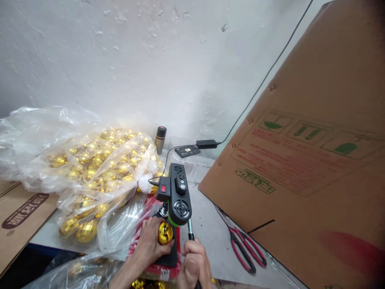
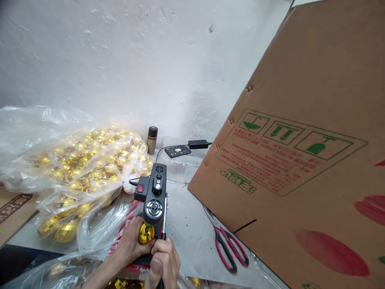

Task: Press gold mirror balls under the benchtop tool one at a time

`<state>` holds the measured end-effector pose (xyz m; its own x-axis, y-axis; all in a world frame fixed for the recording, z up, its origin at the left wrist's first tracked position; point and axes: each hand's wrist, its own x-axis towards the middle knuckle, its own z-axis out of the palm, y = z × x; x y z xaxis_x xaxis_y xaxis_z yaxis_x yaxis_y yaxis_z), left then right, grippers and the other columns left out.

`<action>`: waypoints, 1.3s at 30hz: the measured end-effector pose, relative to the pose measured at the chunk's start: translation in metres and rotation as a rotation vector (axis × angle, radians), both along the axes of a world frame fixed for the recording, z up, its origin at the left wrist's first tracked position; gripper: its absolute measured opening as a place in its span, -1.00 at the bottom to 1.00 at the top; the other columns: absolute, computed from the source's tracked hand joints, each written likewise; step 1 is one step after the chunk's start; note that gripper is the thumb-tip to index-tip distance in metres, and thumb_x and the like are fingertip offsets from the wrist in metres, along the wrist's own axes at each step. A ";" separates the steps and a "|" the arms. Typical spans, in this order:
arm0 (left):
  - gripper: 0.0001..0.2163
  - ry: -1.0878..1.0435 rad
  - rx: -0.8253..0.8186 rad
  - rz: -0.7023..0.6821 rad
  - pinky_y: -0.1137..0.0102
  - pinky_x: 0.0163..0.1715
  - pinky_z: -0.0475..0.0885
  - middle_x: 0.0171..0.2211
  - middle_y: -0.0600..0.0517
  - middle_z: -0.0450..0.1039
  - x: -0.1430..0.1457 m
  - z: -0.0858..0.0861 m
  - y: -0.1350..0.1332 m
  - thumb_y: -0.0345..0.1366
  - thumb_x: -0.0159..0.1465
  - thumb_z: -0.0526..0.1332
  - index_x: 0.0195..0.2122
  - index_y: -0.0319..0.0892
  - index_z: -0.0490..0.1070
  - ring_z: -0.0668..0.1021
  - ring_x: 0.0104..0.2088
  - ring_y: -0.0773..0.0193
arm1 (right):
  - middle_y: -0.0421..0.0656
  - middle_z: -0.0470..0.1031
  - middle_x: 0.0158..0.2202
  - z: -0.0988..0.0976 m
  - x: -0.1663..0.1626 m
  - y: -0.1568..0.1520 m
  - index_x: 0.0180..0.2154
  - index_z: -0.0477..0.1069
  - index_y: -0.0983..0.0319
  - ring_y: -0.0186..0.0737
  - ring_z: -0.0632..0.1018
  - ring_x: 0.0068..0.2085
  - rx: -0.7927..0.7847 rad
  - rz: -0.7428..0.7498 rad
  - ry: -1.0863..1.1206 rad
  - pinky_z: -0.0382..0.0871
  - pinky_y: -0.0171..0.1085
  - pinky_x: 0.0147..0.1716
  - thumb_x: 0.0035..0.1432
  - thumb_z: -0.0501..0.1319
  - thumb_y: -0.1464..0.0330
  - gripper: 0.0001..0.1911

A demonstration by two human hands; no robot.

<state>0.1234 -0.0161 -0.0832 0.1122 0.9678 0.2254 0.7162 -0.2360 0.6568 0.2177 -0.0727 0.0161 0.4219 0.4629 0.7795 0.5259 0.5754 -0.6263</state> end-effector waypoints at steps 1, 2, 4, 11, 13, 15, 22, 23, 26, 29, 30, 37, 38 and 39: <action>-0.72 -0.004 0.000 -0.003 0.14 -0.14 0.45 -0.26 -0.04 0.62 0.000 0.000 0.000 -0.25 0.05 0.41 -0.20 -0.09 0.50 0.63 -0.20 -0.07 | -0.33 0.35 -0.42 -0.002 0.002 0.001 -0.42 0.23 0.17 -0.41 0.39 -0.40 0.006 0.004 -0.011 0.47 -0.28 0.01 0.49 -0.05 0.53 -0.62; -0.72 -0.008 -0.001 -0.007 0.14 -0.13 0.45 -0.26 -0.04 0.63 -0.001 0.001 0.000 -0.24 0.05 0.41 -0.19 -0.09 0.51 0.63 -0.20 -0.07 | -0.33 0.35 -0.42 -0.005 0.005 0.002 -0.42 0.24 0.17 -0.40 0.40 -0.41 0.013 0.011 -0.028 0.48 -0.28 -0.01 0.49 -0.05 0.52 -0.62; -0.72 -0.019 -0.005 -0.013 0.14 -0.12 0.46 -0.25 -0.05 0.64 -0.001 0.002 0.000 -0.23 0.07 0.41 -0.18 -0.10 0.52 0.63 -0.19 -0.07 | -0.32 0.36 -0.45 -0.010 0.011 0.006 -0.41 0.25 0.17 -0.39 0.41 -0.43 0.048 0.033 -0.081 0.49 -0.28 -0.09 0.49 -0.03 0.51 -0.63; -0.68 -0.056 -0.027 -0.011 0.09 -0.07 0.47 -0.20 -0.08 0.65 -0.001 0.005 0.000 -0.22 0.07 0.42 -0.13 -0.10 0.55 0.65 -0.14 -0.13 | -0.32 0.35 -0.51 -0.023 0.021 0.016 -0.43 0.25 0.15 -0.38 0.38 -0.52 0.159 0.039 -0.154 0.48 -0.27 -0.22 0.51 -0.01 0.46 -0.62; -0.67 -0.065 -0.043 -0.014 0.07 -0.06 0.48 -0.20 -0.09 0.66 -0.002 0.006 0.000 -0.19 0.09 0.43 -0.12 -0.11 0.55 0.65 -0.14 -0.13 | -0.31 0.37 -0.50 -0.029 0.019 0.014 -0.43 0.26 0.15 -0.36 0.41 -0.51 0.147 0.026 -0.153 0.50 -0.24 -0.17 0.51 -0.01 0.45 -0.62; -0.65 -0.075 -0.053 -0.024 0.06 -0.05 0.48 -0.19 -0.11 0.66 -0.003 0.006 0.000 -0.16 0.09 0.44 -0.11 -0.12 0.56 0.66 -0.14 -0.14 | -0.28 0.42 -0.47 -0.036 0.017 0.013 -0.42 0.29 0.16 -0.35 0.45 -0.48 0.126 0.024 -0.158 0.51 -0.20 -0.12 0.51 0.01 0.44 -0.63; -0.62 -0.099 -0.055 -0.007 -0.01 -0.02 0.51 -0.15 -0.17 0.68 -0.001 0.012 0.001 -0.18 0.08 0.46 -0.08 -0.17 0.57 0.67 -0.09 -0.21 | -0.28 0.40 -0.47 -0.030 0.021 0.013 -0.44 0.31 0.17 -0.35 0.44 -0.49 0.155 0.114 -0.196 0.42 -0.29 -0.32 0.49 0.02 0.43 -0.62; -0.62 -0.100 -0.055 -0.004 -0.03 -0.02 0.52 -0.14 -0.18 0.67 -0.001 0.014 0.001 -0.19 0.08 0.45 -0.08 -0.18 0.58 0.68 -0.09 -0.21 | -0.27 0.39 -0.46 -0.021 0.023 0.012 -0.43 0.31 0.17 -0.35 0.43 -0.48 0.139 0.118 -0.176 0.37 -0.31 -0.38 0.48 0.03 0.46 -0.63; -0.61 -0.113 -0.049 -0.005 -0.05 0.01 0.54 -0.11 -0.19 0.68 -0.001 0.008 -0.004 -0.25 0.09 0.44 -0.03 -0.19 0.58 0.68 -0.05 -0.22 | -0.26 0.34 -0.46 0.015 0.030 0.011 -0.41 0.32 0.19 -0.37 0.42 -0.47 0.031 0.180 -0.082 0.25 -0.34 -0.48 0.46 0.05 0.53 -0.66; -0.47 -0.109 -0.012 -0.045 -0.09 0.10 0.54 0.03 -0.22 0.67 -0.009 -0.019 -0.020 -0.31 0.09 0.45 0.13 -0.14 0.55 0.66 0.06 -0.24 | -0.27 0.31 -0.48 0.047 0.036 0.012 -0.40 0.34 0.18 -0.37 0.44 -0.44 -0.041 0.276 -0.113 0.27 -0.37 -0.49 0.47 0.09 0.52 -0.67; -0.41 -0.095 0.013 -0.068 -0.12 0.14 0.53 0.09 -0.23 0.66 -0.015 -0.031 -0.027 -0.28 0.07 0.48 0.18 -0.11 0.53 0.65 0.10 -0.27 | -0.28 0.31 -0.49 0.052 0.035 0.012 -0.40 0.33 0.18 -0.37 0.45 -0.44 -0.034 0.286 -0.125 0.27 -0.38 -0.49 0.48 0.09 0.52 -0.66; -0.54 -0.149 0.151 -0.016 -0.03 0.26 0.53 0.29 -0.19 0.55 -0.064 -0.021 -0.012 -0.03 0.43 0.24 0.32 0.02 0.46 0.56 0.28 -0.17 | -0.27 0.30 -0.48 0.044 0.006 0.004 -0.44 0.27 0.19 -0.38 0.38 -0.46 -0.001 0.175 0.094 0.23 -0.30 -0.43 0.45 0.08 0.61 -0.61; -0.63 -0.168 0.172 0.046 -0.02 0.28 0.52 0.24 -0.19 0.58 -0.068 -0.004 0.005 -0.13 0.48 0.12 0.24 -0.02 0.51 0.58 0.25 -0.12 | -0.26 0.30 -0.47 0.042 0.003 0.003 -0.44 0.27 0.19 -0.37 0.38 -0.45 0.001 0.177 0.108 0.23 -0.28 -0.42 0.44 0.08 0.63 -0.61; -0.66 -0.173 0.178 0.103 -0.04 0.28 0.51 0.17 -0.21 0.61 -0.070 0.012 0.025 -0.20 0.48 0.07 0.15 -0.07 0.55 0.60 0.21 -0.11 | -0.26 0.31 -0.47 0.041 0.001 0.001 -0.44 0.28 0.19 -0.37 0.37 -0.46 -0.001 0.182 0.113 0.22 -0.27 -0.41 0.43 0.08 0.63 -0.62</action>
